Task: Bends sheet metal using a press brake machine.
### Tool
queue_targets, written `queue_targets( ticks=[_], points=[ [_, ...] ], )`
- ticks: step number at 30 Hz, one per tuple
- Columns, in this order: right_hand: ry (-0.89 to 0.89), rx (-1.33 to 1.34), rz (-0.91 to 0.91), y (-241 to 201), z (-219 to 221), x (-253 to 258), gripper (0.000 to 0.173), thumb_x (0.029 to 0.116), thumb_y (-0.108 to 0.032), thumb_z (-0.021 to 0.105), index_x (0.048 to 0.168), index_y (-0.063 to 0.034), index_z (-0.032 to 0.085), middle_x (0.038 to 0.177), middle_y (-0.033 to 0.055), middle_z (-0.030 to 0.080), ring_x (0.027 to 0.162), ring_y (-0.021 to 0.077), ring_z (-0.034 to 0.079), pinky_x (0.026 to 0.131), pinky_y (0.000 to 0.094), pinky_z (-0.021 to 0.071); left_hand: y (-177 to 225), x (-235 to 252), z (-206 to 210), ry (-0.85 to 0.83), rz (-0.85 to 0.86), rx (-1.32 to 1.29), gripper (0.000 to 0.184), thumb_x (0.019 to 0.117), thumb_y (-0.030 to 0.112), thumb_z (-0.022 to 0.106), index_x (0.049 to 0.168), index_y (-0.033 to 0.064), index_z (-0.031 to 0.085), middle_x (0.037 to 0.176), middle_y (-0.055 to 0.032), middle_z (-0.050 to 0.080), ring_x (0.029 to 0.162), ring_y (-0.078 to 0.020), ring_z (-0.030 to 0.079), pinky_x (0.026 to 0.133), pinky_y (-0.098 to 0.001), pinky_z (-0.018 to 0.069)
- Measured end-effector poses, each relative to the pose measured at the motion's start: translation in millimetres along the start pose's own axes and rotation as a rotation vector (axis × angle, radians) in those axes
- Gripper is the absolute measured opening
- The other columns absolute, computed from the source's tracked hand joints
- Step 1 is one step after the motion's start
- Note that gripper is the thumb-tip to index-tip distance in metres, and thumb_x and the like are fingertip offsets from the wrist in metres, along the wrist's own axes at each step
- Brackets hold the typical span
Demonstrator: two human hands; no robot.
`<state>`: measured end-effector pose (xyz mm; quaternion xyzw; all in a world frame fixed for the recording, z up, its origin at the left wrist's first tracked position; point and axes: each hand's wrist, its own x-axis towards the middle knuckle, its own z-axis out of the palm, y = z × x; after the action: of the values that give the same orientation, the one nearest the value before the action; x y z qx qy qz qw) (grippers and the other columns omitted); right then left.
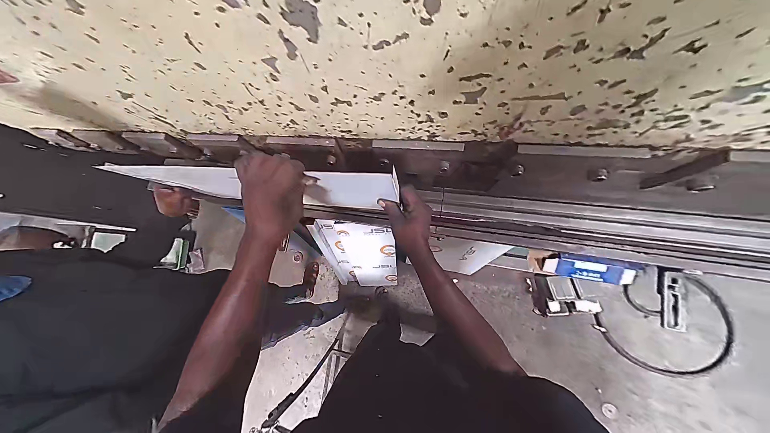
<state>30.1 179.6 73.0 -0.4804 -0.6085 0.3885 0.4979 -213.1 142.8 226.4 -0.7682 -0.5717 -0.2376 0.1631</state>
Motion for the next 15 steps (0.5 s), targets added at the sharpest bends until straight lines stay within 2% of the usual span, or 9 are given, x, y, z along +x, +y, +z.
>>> queue_targets(
  ticks=[3,6,10,15],
  points=[
    [0.044,0.03,-0.066,6,5,8,0.023,0.0943,-0.023,0.075,0.11,-0.0069,0.07,0.097,0.0057,0.074,0.09,0.0146,0.072,0.084,0.041,0.0607,-5,6,1,0.015,0.071,-0.002,0.025,0.1051,0.026,0.057,0.1,0.003,0.067,0.098,-0.0187,0.07,0.097,-0.0395,0.064,0.094,-0.0601,0.0427],
    [0.055,0.017,-0.108,11,3,4,0.021,0.093,-0.018,0.076,0.107,-0.0042,0.071,0.095,0.0081,0.073,0.088,0.0169,0.071,0.082,0.0411,0.0597,-9,-1,3,0.009,0.124,-0.024,0.026,0.1043,0.025,0.054,0.099,0.0037,0.068,0.094,-0.0183,0.069,0.094,-0.0399,0.062,0.093,-0.0601,0.0405],
    [-0.018,-0.029,-0.06,8,-2,-6,0.021,0.0938,-0.022,0.076,0.109,-0.0083,0.071,0.096,0.0061,0.074,0.085,0.0176,0.072,0.076,0.0438,0.061,-12,-8,2,-0.054,0.131,-0.062,0.033,0.1041,0.03,0.05,0.096,0.0031,0.067,0.092,-0.0188,0.068,0.094,-0.0411,0.06,0.089,-0.0612,0.0392],
    [-0.009,-0.062,0.016,-3,6,-14,0.025,0.0969,-0.025,0.072,0.115,-0.0076,0.071,0.101,0.0084,0.074,0.09,0.0206,0.072,0.08,0.0453,0.0605,-24,9,-4,-0.188,0.112,-0.124,0.044,0.1053,0.041,0.05,0.101,0.0012,0.069,0.1,-0.0211,0.069,0.102,-0.0415,0.061,0.097,-0.0636,0.0375]
  ],
)
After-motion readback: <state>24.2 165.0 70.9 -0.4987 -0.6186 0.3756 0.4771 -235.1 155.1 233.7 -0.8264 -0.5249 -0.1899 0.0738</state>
